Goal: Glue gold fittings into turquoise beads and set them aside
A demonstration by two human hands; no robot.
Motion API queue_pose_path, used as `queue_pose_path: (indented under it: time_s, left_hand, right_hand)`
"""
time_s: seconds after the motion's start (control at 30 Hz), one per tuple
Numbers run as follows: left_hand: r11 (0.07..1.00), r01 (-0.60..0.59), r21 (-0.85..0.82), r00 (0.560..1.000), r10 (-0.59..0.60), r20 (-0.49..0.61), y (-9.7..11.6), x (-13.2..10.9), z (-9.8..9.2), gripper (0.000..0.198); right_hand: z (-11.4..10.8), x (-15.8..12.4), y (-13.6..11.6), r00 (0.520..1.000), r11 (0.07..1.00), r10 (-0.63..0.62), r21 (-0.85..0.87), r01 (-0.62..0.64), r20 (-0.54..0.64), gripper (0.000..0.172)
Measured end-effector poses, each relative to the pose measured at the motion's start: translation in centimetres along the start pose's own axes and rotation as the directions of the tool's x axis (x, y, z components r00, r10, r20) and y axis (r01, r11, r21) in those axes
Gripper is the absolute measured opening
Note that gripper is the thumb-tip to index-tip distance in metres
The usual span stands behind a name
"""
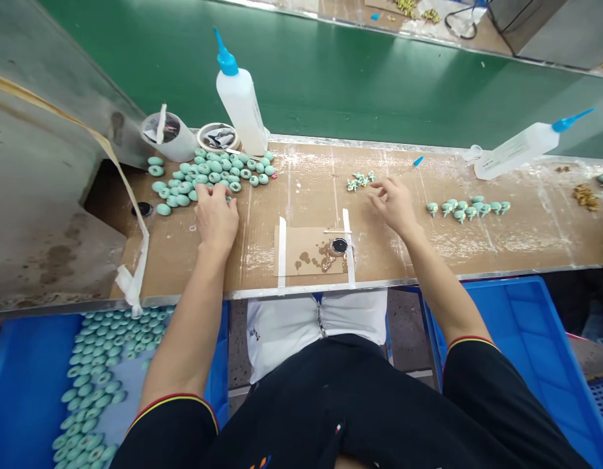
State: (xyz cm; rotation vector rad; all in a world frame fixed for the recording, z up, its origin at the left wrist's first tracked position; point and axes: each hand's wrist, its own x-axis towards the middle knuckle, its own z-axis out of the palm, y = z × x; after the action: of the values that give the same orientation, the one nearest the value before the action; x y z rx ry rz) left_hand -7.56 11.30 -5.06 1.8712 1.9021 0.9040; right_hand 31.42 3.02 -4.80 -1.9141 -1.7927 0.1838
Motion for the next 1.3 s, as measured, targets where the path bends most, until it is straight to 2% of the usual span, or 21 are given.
queue_pose_path:
  time_s: [0.17, 0.3, 0.47, 0.57, 0.67, 0.77, 0.83, 1.07, 1.3]
  left_hand:
    - [1.000, -0.016, 0.020, 1.000, 0.015, 0.021, -0.3, -0.4, -0.9, 0.015]
    - [0.998, -0.059, -0.017, 0.998, 0.059, 0.031, 0.5, -3.4, -2.1, 0.013]
    - [0.953, 0.009, -0.302, 0.995, 0.021, 0.098, 2.0, -8.7, -2.1, 0.013]
    - [0.849, 0.069, -0.523, 0.994, -0.014, 0.109, 2.2, -10.8, -1.3, 0.012]
    - [0.723, 0.144, -0.675, 0.989, -0.094, 0.111, 2.2, -12.1, -0.7, 0.021]
    - [0.599, 0.232, -0.767, 0.973, -0.157, 0.172, 2.4, -13.1, -0.5, 0.034]
    - [0.535, 0.268, -0.801, 0.963, -0.157, 0.217, 2.7, -13.6, -0.5, 0.039]
    - [0.480, 0.258, -0.839, 0.962, -0.049, 0.267, 4.0, -14.6, -1.1, 0.031]
    - [0.357, 0.340, -0.870, 0.936, -0.034, 0.352, 5.0, -15.0, -0.9, 0.035]
  right_hand:
    - [3.1, 2.8, -2.1, 0.989, 0.996, -0.087, 0.005, 0.087, 0.122, 0.027]
    - [4.1, 3.9, -1.8, 0.983, 0.993, -0.114, -0.026, 0.119, 0.144, 0.022]
    - [3.5, 4.6, -1.3, 0.953, 0.988, -0.154, 0.020, 0.154, 0.262, 0.022]
    - [2.5, 3.9, -1.0, 0.926, 0.988, -0.155, 0.055, 0.145, 0.344, 0.019]
    - [1.7, 2.7, -0.7, 0.916, 0.991, -0.131, 0.049, 0.122, 0.379, 0.019]
    - [1.2, 1.8, -0.4, 0.930, 0.994, -0.109, 0.045, 0.100, 0.351, 0.016]
    - [1.2, 1.4, -0.3, 0.947, 0.993, -0.111, 0.069, 0.094, 0.300, 0.014]
    - [1.6, 0.0, 0.1, 0.990, 0.981, -0.082, 0.183, 0.060, 0.118, 0.011]
    - [1.8, -0.9, 0.8, 0.993, 0.979, -0.119, 0.171, 0.113, 0.027, 0.010]
